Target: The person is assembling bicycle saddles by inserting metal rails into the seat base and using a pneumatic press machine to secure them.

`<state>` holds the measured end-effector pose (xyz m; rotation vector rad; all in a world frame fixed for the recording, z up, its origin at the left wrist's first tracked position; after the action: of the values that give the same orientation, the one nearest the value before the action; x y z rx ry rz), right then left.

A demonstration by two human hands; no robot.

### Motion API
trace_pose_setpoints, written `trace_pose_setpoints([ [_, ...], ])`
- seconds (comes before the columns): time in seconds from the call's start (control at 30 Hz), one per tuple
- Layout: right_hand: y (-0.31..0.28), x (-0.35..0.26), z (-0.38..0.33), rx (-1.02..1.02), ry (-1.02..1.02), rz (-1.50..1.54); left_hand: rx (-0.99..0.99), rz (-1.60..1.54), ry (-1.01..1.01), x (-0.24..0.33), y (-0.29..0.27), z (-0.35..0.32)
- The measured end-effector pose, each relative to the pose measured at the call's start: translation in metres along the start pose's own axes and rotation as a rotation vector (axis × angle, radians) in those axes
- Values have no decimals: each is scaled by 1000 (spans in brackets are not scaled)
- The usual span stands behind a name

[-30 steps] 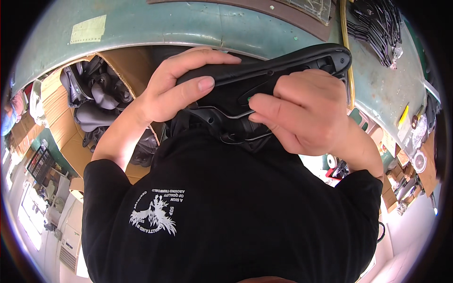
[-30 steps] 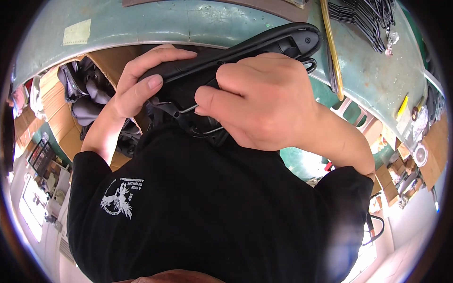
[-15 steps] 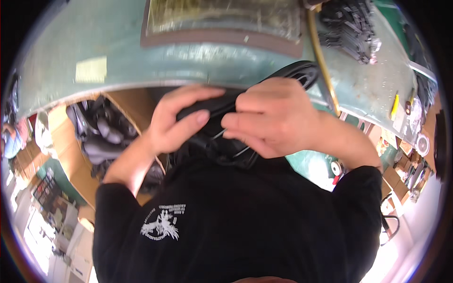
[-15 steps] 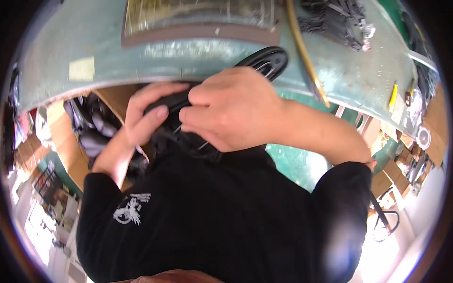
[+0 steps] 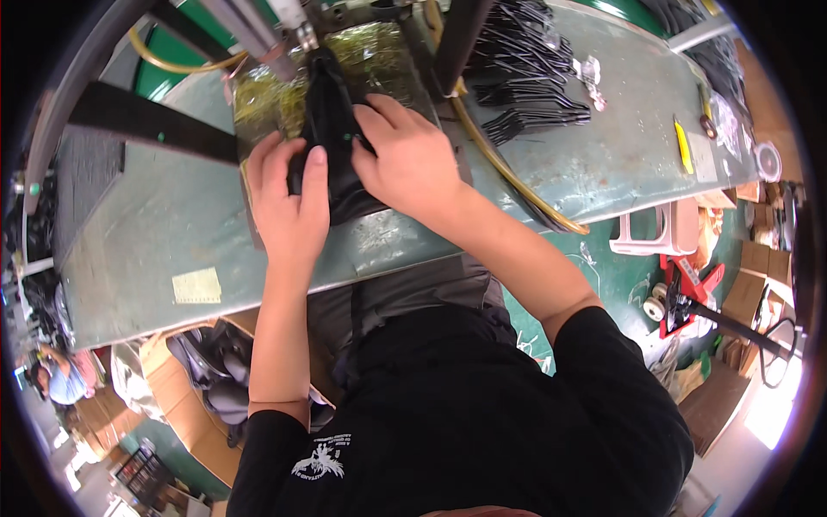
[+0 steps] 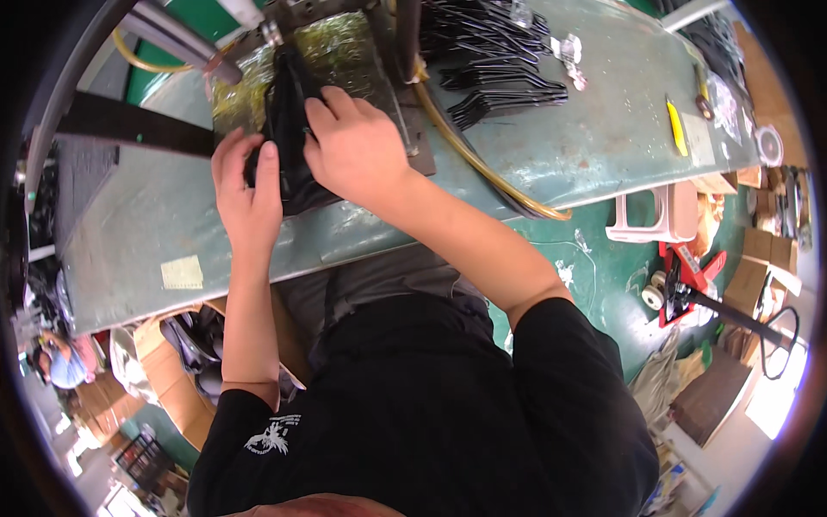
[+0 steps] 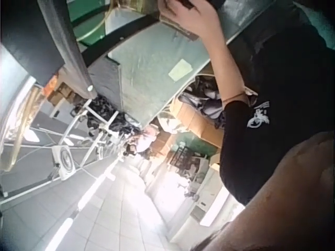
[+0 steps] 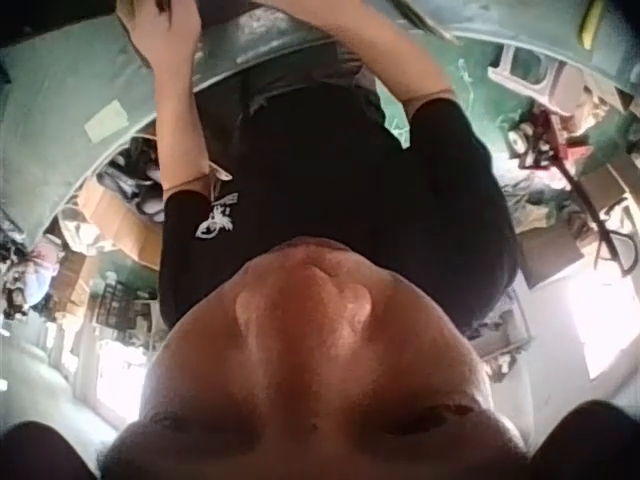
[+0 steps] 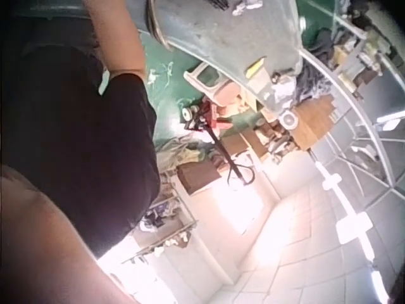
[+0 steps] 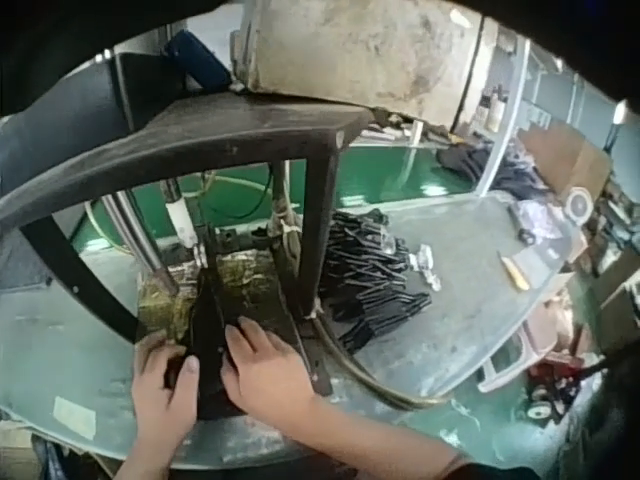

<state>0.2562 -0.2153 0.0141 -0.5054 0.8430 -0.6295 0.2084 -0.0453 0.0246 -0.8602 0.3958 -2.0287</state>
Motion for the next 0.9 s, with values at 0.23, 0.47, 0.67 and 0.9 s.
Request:
trace_pose_setpoints([
  [0.23,15,3,11,73,-20,6,42,65,170,-15,30,8],
  [0.47,31,9,26,196,-76,0,133,27,182,-26,36,21],
  [0.67,26,10,18,204,-3,118,217,51,229,-25,32,14],
  [0.9,13,11,13,7,195,241,198,-181,-43,-27,22,9],
])
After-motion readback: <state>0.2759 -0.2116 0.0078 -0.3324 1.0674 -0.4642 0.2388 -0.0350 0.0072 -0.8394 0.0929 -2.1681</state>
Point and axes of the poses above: each hand's wrist, its own z-axis towards the middle knuckle, its own y-axis out of the palm, x = y × z, the point moved 4 cm from there along z, towards the middle knuckle, and after that the axes turned 8 degrees about y, right-handed, at the moved point
